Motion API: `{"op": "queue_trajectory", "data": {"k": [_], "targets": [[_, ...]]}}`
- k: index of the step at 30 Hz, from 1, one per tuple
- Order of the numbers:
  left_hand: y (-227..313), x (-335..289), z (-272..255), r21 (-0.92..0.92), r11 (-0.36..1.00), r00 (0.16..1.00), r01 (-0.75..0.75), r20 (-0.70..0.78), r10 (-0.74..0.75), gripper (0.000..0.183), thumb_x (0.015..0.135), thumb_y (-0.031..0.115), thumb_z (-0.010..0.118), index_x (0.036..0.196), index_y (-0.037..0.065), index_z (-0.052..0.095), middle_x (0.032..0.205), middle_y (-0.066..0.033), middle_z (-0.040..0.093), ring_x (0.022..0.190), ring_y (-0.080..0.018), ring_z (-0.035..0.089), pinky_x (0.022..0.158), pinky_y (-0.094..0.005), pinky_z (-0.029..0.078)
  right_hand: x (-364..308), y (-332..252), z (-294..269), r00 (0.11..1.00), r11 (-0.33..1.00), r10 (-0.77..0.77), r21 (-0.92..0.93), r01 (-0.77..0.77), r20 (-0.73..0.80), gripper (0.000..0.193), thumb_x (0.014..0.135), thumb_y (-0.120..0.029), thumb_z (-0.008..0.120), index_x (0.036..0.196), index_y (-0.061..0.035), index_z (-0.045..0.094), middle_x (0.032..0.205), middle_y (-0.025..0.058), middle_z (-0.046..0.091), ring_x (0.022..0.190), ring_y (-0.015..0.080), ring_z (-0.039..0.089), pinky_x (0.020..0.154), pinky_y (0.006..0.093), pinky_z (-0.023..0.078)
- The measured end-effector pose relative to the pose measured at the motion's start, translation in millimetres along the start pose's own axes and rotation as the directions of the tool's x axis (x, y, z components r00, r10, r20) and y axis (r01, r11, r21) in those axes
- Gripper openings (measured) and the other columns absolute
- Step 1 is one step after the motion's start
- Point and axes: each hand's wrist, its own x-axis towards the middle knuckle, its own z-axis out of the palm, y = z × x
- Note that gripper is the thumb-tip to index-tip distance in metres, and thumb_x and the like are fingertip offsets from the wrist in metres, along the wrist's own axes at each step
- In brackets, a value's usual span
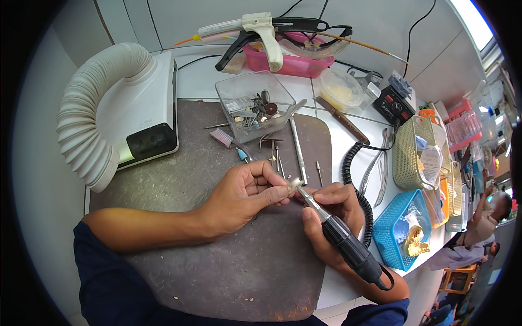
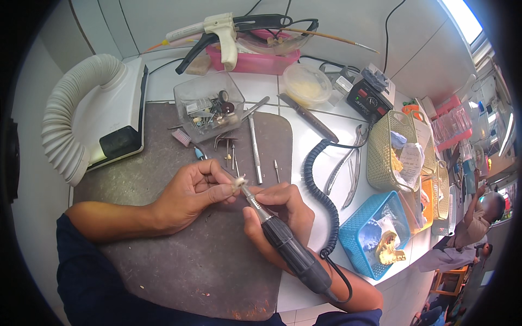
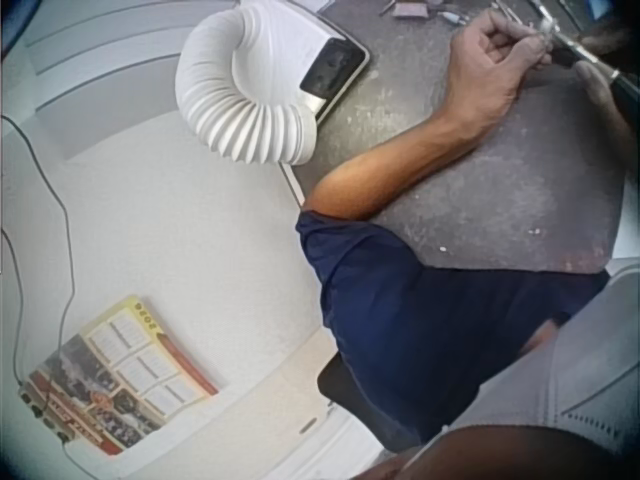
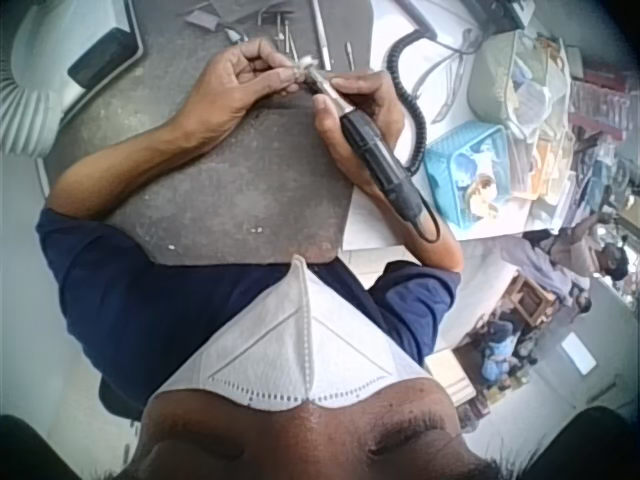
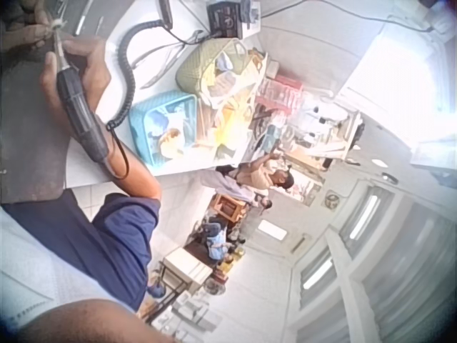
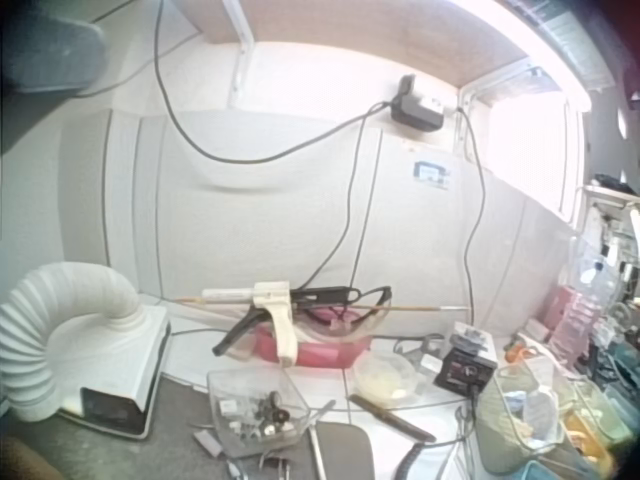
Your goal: The person uses a rotary polishing tool to smooth and finish a small, light-colored dental prosthesis held in their left hand. The person repeatedly rotates the object to access different surfaces while applying the tool with their right hand. The work is performed at a bench with various dental tools and containers visible.
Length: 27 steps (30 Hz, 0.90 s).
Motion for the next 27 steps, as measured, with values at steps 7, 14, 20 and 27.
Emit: {"op": "queue_trajectory", "data": {"k": [7, 14, 20, 27], "targets": [[-2.5, -0.7, -0.3, 0.009, 1.000, 1.000, -0.013, -0.015, 0.013, 0.014, 0.089, 0.013, 0.063, 0.094, 0.002, 0.055, 0.097, -0.0086, 0.064, 0.087, -0.0114, 0.062, 0.079, -0.0232, 0.051, 0.4, 0.4, 2.4, 0.999, 0.999, -0.027, 0.020, 0.027, -0.031, 0.028, 0.075, 0.003, 0.068, 0.095, 0.0023, 0.048, 0.090, 0.0176, 0.063, 0.081, 0.0165, 0.064, 0.068, 0.0237, 0.050], [-4.1, -0.3, -1.4, -0.008, 1.000, 1.000, -0.026, -0.010, 0.026, 0.014, 0.089, 0.013, 0.063, 0.094, 0.002, 0.055, 0.097, -0.0079, 0.064, 0.087, -0.0115, 0.062, 0.078, -0.0231, 0.051, 1.9, -0.9, 2.3, 0.999, 0.999, -0.041, -0.009, 0.041, -0.018, 0.029, 0.074, 0.004, 0.068, 0.094, 0.0022, 0.048, 0.086, 0.0155, 0.062, 0.081, 0.0176, 0.065, 0.069, 0.0240, 0.050], [-4.7, -0.5, -1.2, -0.006, 0.999, 0.999, -0.032, -0.008, 0.032, 0.014, 0.089, 0.013, 0.063, 0.094, 0.002, 0.055, 0.097, -0.0079, 0.063, 0.087, -0.0112, 0.062, 0.078, -0.0230, 0.051, 1.3, -1.8, 2.7, 1.000, 1.000, -0.011, -0.009, 0.011, -0.026, 0.029, 0.074, 0.004, 0.069, 0.094, 0.0019, 0.048, 0.086, 0.0157, 0.062, 0.085, 0.0201, 0.066, 0.071, 0.0249, 0.051], [-3.8, -0.3, -1.1, -0.007, 1.000, 1.000, -0.021, -0.006, 0.021, 0.014, 0.089, 0.013, 0.063, 0.094, 0.002, 0.054, 0.097, -0.0077, 0.063, 0.088, -0.0110, 0.061, 0.079, -0.0231, 0.051, 0.3, 0.4, 0.5, 1.000, 1.000, -0.017, -0.005, 0.017, -0.003, 0.030, 0.076, 0.002, 0.069, 0.096, 0.0013, 0.048, 0.095, 0.0203, 0.063, 0.086, 0.0189, 0.065, 0.071, 0.0251, 0.050]]}}
